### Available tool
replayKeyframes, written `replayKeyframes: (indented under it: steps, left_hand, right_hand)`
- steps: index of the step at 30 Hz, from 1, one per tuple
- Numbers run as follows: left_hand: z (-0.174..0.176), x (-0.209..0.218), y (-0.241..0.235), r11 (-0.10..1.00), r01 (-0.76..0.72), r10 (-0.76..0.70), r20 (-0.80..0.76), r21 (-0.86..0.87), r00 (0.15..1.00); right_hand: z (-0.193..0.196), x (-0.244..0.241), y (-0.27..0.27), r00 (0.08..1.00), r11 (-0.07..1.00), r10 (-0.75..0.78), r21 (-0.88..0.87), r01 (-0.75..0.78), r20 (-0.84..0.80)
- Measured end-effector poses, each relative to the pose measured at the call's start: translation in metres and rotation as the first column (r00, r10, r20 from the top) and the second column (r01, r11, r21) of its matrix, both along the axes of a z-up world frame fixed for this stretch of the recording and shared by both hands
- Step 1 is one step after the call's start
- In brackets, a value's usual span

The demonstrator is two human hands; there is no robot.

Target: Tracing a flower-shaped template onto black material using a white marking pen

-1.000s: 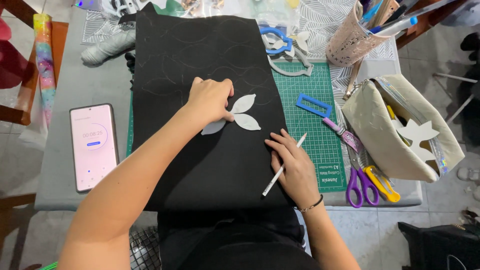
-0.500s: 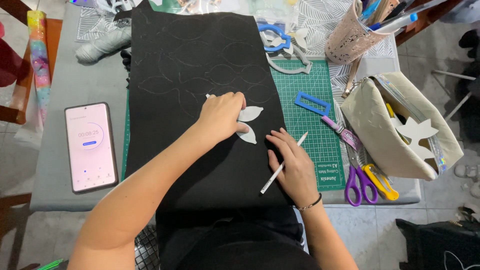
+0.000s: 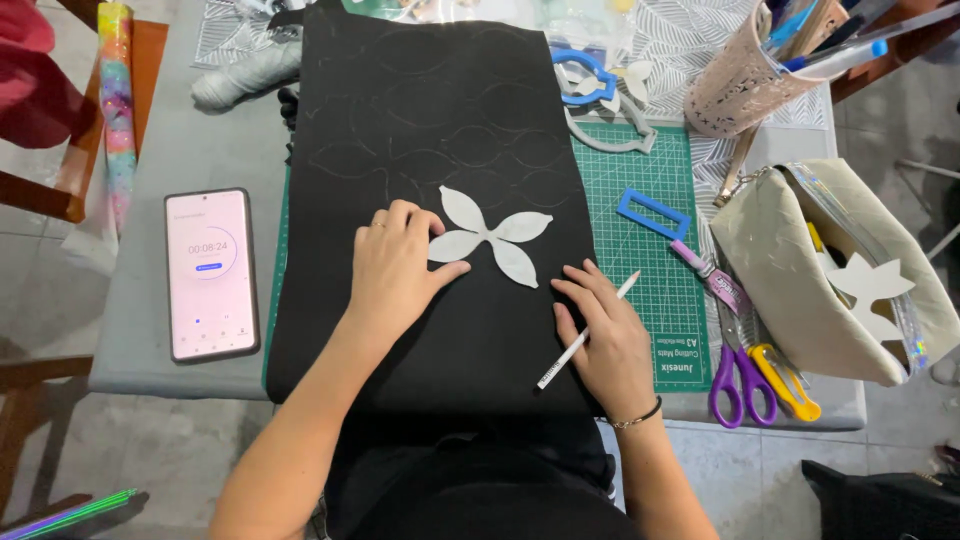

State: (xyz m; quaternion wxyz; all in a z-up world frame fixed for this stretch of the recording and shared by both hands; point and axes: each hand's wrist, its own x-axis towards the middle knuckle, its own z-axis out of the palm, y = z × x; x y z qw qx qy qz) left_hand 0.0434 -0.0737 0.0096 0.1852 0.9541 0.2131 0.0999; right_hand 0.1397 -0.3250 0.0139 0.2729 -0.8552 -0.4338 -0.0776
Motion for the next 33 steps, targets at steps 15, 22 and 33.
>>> replayKeyframes:
  steps: [15, 22, 33]
  left_hand:
    - [-0.004, -0.005, -0.043, 0.988, -0.018, 0.037, 0.12, -0.155, 0.992]
    - [-0.005, 0.003, -0.052, 0.981, -0.009, 0.043, 0.172, -0.194, 0.984]
    - [-0.01, 0.012, -0.055, 0.977, 0.021, 0.033, 0.247, -0.213, 0.968]
  right_hand:
    - [0.0, 0.004, 0.01, 0.993, 0.993, -0.111, 0.036, 0.11, 0.034]
    - [-0.004, 0.007, 0.009, 0.988, 0.985, -0.155, 0.073, 0.155, -0.002]
    - [-0.006, 0.014, 0.006, 0.969, 0.968, -0.246, 0.057, 0.244, 0.024]
